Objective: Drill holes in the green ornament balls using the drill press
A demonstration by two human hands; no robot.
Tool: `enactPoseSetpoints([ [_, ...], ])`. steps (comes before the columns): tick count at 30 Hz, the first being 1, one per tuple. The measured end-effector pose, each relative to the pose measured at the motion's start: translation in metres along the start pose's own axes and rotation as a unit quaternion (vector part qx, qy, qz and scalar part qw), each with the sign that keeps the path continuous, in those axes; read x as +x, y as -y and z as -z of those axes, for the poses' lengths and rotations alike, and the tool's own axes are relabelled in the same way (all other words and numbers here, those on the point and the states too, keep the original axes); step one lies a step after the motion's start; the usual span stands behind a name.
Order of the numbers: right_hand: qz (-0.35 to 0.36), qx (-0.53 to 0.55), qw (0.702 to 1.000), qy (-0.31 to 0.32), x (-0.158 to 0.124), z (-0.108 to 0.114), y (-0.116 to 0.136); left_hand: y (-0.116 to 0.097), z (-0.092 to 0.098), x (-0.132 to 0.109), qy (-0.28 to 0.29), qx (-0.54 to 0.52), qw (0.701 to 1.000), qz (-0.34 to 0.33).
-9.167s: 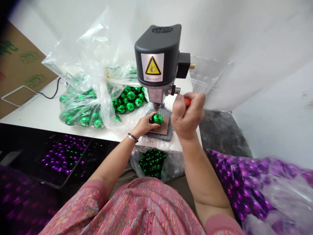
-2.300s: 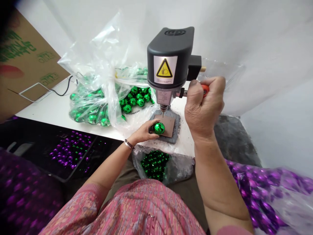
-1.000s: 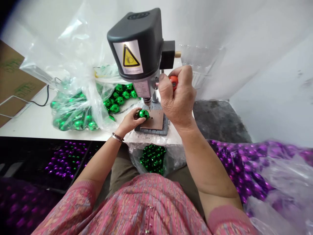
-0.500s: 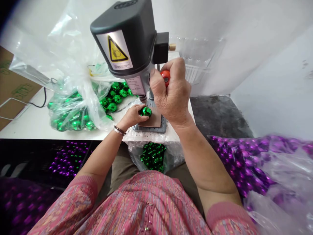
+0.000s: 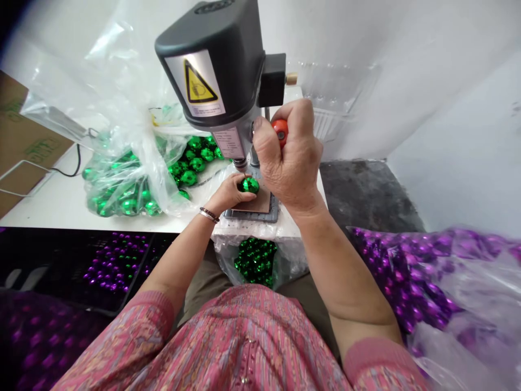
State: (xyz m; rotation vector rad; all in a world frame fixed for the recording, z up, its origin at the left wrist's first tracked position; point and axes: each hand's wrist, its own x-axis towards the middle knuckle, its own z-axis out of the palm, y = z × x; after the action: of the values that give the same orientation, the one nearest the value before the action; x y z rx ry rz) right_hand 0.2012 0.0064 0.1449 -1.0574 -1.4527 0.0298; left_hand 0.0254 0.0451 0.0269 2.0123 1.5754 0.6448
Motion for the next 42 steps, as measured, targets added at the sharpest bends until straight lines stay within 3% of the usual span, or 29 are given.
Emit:
enactPoseSetpoints([
  [6, 0.012, -0.012, 1.0, 0.024, -0.013, 0.004, -0.009, 0.006, -0.004, -0.001, -0.01, -0.004, 1.0, -0.001],
  [18, 0.026, -0.099, 0.995, 0.004, -0.037, 0.002, -0.018, 0.006, -0.007, -0.004, -0.009, -0.019, 1.0, 0.002],
  [28, 0.049, -0.074, 0.991, -0.098, -0.056, -0.015, -0.033, 0.008, -0.01, -0.007, -0.016, -0.048, 0.999, 0.009],
  [32, 0.063, -0.046, 0.991, -0.112, -0.062, -0.019, -0.035, 0.008, -0.01, -0.008, -0.015, -0.053, 0.998, 0.012],
  [37, 0.056, -0.014, 0.988, -0.141, -0.036, -0.016, -0.02, 0.007, -0.01, -0.008, -0.02, -0.05, 0.998, 0.014],
  [42, -0.006, -0.006, 0.996, -0.086, 0.011, -0.009, 0.002, 0.005, -0.007, -0.031, -0.018, -0.064, 0.998, -0.012],
])
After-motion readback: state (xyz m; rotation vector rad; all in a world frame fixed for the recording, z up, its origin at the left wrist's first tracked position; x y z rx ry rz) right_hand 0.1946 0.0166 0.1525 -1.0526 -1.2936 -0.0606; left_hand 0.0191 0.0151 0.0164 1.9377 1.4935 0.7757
